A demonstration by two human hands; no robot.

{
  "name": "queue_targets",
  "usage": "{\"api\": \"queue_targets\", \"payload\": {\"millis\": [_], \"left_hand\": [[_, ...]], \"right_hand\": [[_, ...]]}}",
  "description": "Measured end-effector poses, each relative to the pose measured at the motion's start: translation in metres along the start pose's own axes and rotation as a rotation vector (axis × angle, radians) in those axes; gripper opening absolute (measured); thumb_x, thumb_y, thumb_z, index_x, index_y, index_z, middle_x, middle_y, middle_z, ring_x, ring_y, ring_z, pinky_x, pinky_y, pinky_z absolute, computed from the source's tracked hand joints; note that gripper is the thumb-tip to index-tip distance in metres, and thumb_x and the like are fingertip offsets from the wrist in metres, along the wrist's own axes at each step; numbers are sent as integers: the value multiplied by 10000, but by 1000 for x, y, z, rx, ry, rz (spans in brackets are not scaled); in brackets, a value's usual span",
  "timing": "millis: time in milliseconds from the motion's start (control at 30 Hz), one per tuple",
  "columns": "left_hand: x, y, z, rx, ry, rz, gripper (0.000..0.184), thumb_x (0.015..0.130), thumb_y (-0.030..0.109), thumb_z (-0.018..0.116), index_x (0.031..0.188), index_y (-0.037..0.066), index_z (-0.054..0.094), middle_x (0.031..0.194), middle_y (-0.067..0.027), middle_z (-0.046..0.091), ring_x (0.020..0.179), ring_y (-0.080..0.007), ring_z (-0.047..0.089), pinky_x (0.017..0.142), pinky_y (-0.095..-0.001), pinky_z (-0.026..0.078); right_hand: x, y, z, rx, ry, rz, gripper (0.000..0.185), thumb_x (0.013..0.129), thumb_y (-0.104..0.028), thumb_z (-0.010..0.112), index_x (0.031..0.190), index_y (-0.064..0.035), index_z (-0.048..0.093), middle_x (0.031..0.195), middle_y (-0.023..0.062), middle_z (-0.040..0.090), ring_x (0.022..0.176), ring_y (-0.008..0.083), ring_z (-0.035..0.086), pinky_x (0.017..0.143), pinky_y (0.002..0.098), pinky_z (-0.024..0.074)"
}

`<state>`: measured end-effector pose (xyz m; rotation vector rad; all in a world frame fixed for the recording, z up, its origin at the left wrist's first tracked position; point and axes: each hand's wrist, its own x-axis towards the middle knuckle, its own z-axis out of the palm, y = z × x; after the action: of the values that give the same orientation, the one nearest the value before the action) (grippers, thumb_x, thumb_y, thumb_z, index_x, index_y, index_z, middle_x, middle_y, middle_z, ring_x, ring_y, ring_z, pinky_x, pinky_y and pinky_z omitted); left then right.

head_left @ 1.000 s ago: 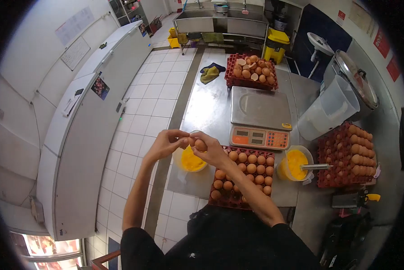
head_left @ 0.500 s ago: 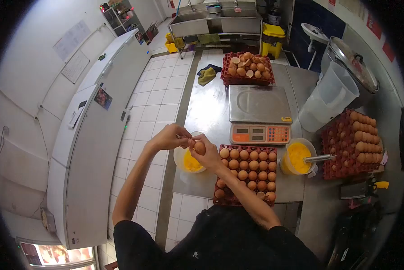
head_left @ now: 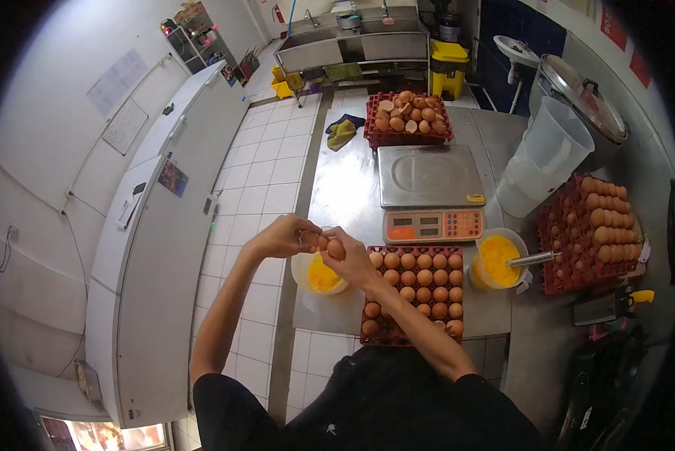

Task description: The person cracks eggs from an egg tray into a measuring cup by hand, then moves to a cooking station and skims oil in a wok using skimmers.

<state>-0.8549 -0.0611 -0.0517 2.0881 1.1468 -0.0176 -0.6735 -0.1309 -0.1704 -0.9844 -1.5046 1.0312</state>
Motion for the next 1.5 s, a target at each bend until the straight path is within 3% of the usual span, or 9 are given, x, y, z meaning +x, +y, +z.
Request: {"api": "queue_targets", "payload": {"millis": [67, 267, 700, 900, 1000, 1133, 1267, 1333, 1500], "left_hand": [[-1, 6, -3, 81, -12, -17, 401, 812, 61, 821, 1184, -28, 699, 1082, -164, 746, 972, -227, 718, 884, -334, 581], [-5, 14, -4, 131, -4, -100, 398, 806, 95, 840, 1168, -8, 711, 1031, -146, 760, 916, -234, 726, 851, -328, 586], [-18, 5, 9, -40, 127, 6, 302, 806, 24, 794, 1098, -29, 737, 882, -142, 763, 782, -211, 717, 752, -319, 580], [-35, 36, 96, -302, 121, 9, 448, 879, 105, 778, 1282, -30, 639, 1135, -151, 726, 970, -187, 690, 858, -331, 574], [-30, 39, 183, -497, 52, 50, 475, 889, 137, 781, 1300, -17, 598, 1181, -155, 703, 1013, -175, 675, 854, -332, 571], [-23, 52, 270, -658, 155, 62, 479, 870, 150, 791, 1274, 15, 571, 1101, -161, 700, 874, -234, 704, 755, -360, 568], [-18, 54, 291, -162, 183, 108, 525, 855, 252, 817, 1274, 72, 556, 1141, -155, 642, 894, -287, 656, 764, -387, 531], [-16, 58, 281, 52, 325, 267, 537, 826, 243, 824, 1269, 86, 563, 1165, -133, 606, 1036, -305, 613, 870, -430, 506], [-40, 30, 264, 101, 245, 169, 556, 800, 196, 803, 1291, 101, 561, 1239, -140, 566, 1119, -350, 554, 934, -472, 488]], "right_hand": [[2, 0, -2, -140, 15, -186, 375, 871, -125, 707, 1208, -63, 555, 1045, 174, 677, 963, 342, 704, 847, 396, 580], [7, -2, -9, -318, -60, -283, 411, 862, -108, 707, 1246, -60, 567, 1062, 171, 649, 945, 349, 692, 826, 431, 587], [9, -9, -11, -442, -103, -327, 409, 875, -103, 692, 1255, -52, 549, 1018, 162, 636, 904, 331, 688, 799, 412, 593], [-75, -28, -58, -277, -53, -31, 423, 906, -203, 693, 1249, -42, 503, 1131, 216, 640, 1029, 414, 660, 870, 458, 549], [-151, -33, -83, -264, 13, 331, 422, 921, -244, 702, 1246, -37, 529, 1181, 207, 645, 1090, 386, 660, 918, 443, 540], [-226, -3, -86, -238, 122, 597, 441, 925, -223, 707, 1273, -20, 528, 1205, 204, 654, 1121, 376, 657, 951, 468, 533], [-248, 10, -87, -258, 153, 637, 434, 932, -187, 697, 1291, -14, 525, 1193, 213, 656, 1125, 364, 657, 954, 476, 534], [-249, 13, -91, -369, 210, 604, 417, 935, -163, 689, 1291, -13, 532, 1161, 216, 661, 1097, 362, 668, 955, 469, 539], [-236, -23, -111, -313, 278, 645, 356, 935, -165, 692, 1227, -12, 557, 1070, 200, 666, 1019, 316, 687, 900, 441, 547]]}}
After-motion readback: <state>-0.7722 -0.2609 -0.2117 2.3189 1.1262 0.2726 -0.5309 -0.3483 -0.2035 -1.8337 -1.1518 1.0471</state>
